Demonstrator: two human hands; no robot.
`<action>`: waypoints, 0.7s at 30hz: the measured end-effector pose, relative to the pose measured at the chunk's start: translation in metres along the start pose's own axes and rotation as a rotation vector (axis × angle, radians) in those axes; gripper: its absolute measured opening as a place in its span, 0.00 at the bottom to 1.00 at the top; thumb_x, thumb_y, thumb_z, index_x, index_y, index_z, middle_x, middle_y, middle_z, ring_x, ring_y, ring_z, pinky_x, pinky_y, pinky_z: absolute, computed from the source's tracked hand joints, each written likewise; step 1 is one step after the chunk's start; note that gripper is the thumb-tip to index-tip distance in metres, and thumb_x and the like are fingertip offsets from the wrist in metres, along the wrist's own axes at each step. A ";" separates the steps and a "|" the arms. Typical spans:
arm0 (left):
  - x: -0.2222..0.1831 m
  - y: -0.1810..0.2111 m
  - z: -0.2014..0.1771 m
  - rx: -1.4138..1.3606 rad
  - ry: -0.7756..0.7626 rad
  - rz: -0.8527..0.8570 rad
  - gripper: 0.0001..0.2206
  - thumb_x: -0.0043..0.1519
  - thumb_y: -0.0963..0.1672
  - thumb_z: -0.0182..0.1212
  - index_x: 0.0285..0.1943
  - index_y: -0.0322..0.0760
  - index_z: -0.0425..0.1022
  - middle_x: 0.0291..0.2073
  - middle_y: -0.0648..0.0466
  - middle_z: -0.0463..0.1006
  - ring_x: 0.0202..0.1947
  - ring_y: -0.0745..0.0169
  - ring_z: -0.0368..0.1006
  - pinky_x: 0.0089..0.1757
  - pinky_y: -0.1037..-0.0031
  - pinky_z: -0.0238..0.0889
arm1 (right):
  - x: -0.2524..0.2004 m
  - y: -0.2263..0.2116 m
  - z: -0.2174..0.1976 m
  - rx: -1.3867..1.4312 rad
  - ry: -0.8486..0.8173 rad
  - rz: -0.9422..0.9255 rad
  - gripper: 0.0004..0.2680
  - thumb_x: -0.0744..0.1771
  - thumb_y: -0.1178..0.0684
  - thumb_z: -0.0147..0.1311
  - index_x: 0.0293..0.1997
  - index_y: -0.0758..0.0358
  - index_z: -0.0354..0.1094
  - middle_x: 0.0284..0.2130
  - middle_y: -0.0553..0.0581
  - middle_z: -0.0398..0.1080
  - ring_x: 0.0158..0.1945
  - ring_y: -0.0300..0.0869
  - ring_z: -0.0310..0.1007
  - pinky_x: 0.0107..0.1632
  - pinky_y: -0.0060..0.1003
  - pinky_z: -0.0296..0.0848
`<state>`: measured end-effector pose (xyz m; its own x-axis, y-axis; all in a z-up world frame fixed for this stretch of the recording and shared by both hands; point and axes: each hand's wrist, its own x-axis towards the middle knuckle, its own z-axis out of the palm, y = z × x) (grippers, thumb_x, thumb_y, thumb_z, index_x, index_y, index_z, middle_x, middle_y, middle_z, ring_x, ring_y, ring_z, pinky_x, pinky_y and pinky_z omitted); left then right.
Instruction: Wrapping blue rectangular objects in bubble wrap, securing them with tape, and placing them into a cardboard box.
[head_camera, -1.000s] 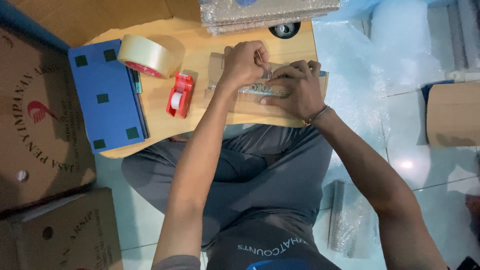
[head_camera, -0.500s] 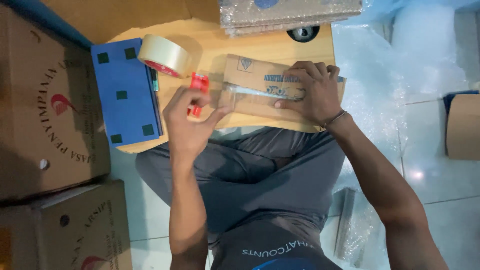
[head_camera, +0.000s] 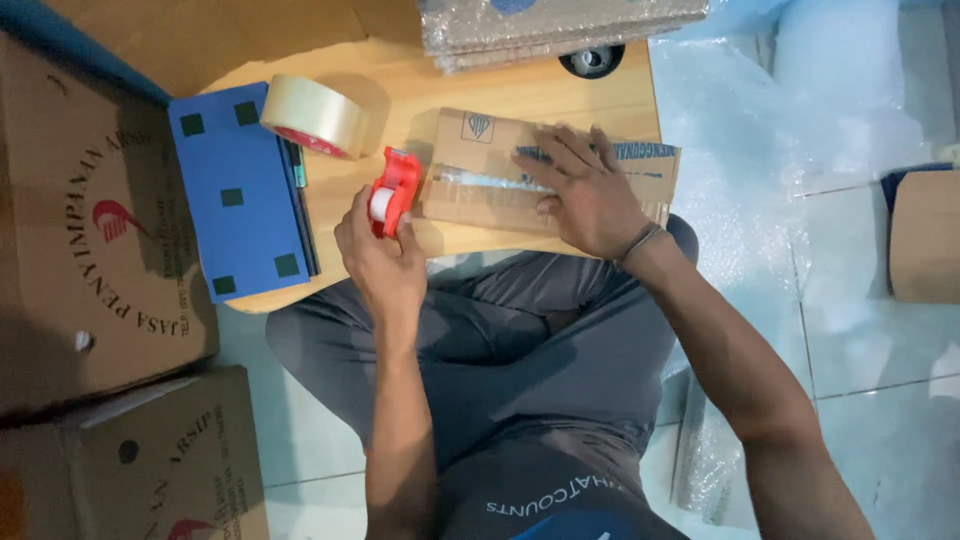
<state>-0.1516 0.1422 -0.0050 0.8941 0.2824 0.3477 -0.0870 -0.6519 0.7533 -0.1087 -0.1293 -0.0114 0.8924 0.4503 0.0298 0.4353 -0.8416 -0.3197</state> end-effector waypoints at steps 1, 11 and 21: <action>-0.005 0.001 -0.001 0.003 -0.004 -0.003 0.24 0.59 0.36 0.68 0.66 0.26 0.69 0.50 0.34 0.75 0.52 0.30 0.70 0.50 0.53 0.67 | 0.000 -0.002 0.005 0.003 -0.004 0.001 0.23 0.68 0.45 0.56 0.75 0.41 0.58 0.72 0.59 0.55 0.77 0.60 0.46 0.73 0.68 0.37; 0.005 0.033 0.005 -0.286 -0.227 0.304 0.23 0.58 0.33 0.67 0.64 0.30 0.73 0.50 0.40 0.76 0.51 0.35 0.71 0.48 0.59 0.70 | 0.005 0.002 0.017 0.322 0.163 -0.140 0.33 0.66 0.65 0.49 0.80 0.69 0.30 0.75 0.73 0.50 0.73 0.63 0.53 0.73 0.67 0.14; 0.018 0.038 0.018 -0.259 -0.470 0.454 0.24 0.59 0.32 0.63 0.65 0.33 0.73 0.53 0.44 0.73 0.56 0.36 0.70 0.49 0.57 0.72 | -0.001 0.007 0.011 0.515 0.234 -0.172 0.13 0.74 0.45 0.47 0.66 0.51 0.64 0.73 0.62 0.57 0.78 0.51 0.41 0.74 0.55 0.12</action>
<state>-0.1313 0.1100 0.0202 0.8346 -0.3499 0.4255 -0.5465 -0.4281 0.7198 -0.1076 -0.1319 -0.0242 0.8422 0.4404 0.3111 0.5142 -0.4826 -0.7090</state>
